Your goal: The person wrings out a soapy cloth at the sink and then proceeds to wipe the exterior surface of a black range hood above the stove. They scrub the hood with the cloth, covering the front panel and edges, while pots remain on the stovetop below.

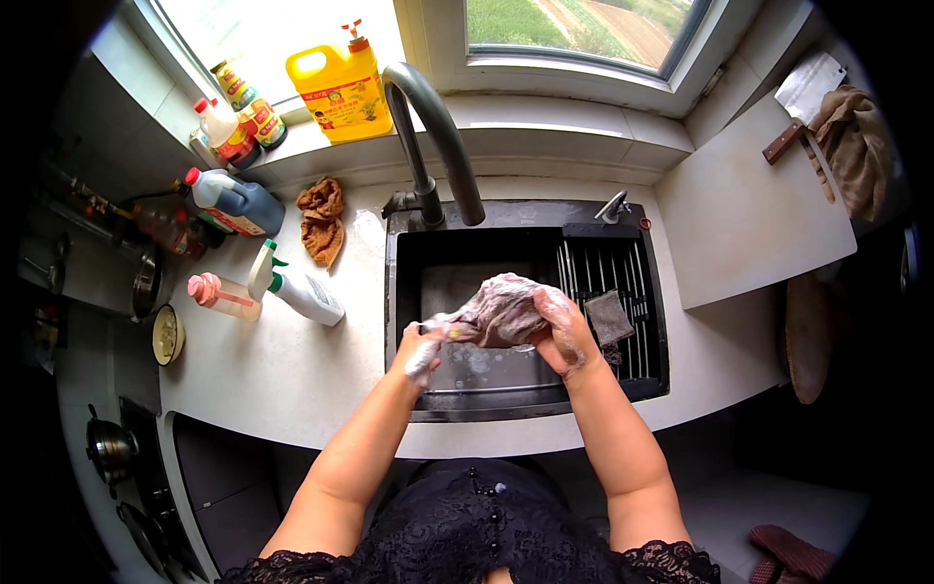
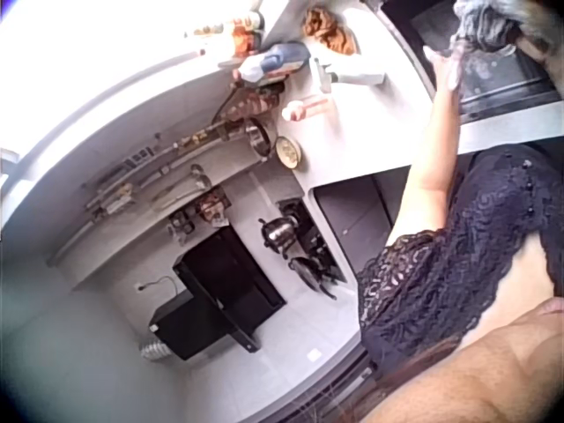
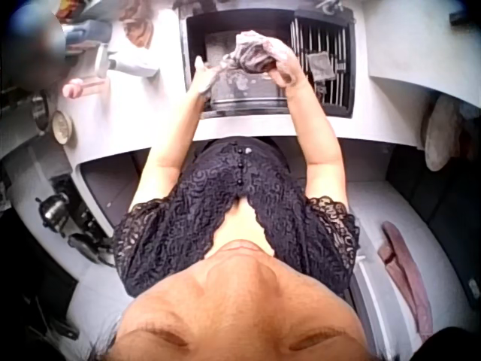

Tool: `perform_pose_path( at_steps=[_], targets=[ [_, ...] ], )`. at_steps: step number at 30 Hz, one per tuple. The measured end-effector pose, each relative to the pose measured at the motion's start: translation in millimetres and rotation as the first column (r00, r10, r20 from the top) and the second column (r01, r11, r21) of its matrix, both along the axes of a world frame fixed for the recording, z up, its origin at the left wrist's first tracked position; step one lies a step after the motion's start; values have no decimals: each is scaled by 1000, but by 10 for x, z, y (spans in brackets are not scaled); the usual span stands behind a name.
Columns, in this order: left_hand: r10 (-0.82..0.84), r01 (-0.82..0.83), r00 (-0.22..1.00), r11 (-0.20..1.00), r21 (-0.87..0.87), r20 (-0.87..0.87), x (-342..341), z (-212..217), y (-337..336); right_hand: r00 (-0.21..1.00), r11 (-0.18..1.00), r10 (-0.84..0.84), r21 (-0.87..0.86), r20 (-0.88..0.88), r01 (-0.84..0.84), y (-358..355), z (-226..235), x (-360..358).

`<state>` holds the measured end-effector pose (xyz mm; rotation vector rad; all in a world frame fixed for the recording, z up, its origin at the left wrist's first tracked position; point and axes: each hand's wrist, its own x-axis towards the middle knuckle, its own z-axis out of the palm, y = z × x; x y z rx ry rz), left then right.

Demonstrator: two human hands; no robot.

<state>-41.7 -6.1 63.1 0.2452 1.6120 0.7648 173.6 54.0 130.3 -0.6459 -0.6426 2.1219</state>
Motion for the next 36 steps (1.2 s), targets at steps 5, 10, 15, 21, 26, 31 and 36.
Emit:
perform_pose_path(
  at_steps=[5,10,15,21,26,31,36],
  targets=[
    [-404,344,911,624,701,-86,125,-104,144,971,977,199,-107,134,-185,-2,15,-123],
    [-534,469,842,650,598,-80,80,252,216,909,989,124,21,398,-144,225,-48,12],
    [-392,317,920,708,631,-21,-15,333,90,739,987,27,99,673,-126,262,-89,204],
    [-196,279,960,687,671,-199,-207,417,112,698,961,29,171,716,-216,361,-177,401],
    [-72,-36,988,766,642,140,-124,640,143,811,934,97,228,577,-275,443,-200,508],
    [20,-131,979,819,559,201,-31,857,256,972,998,53,14,231,-58,449,-365,436],
    [-35,-12,992,934,358,124,-110,817,296,928,962,84,-272,364,20,513,-907,278]
  ],
)
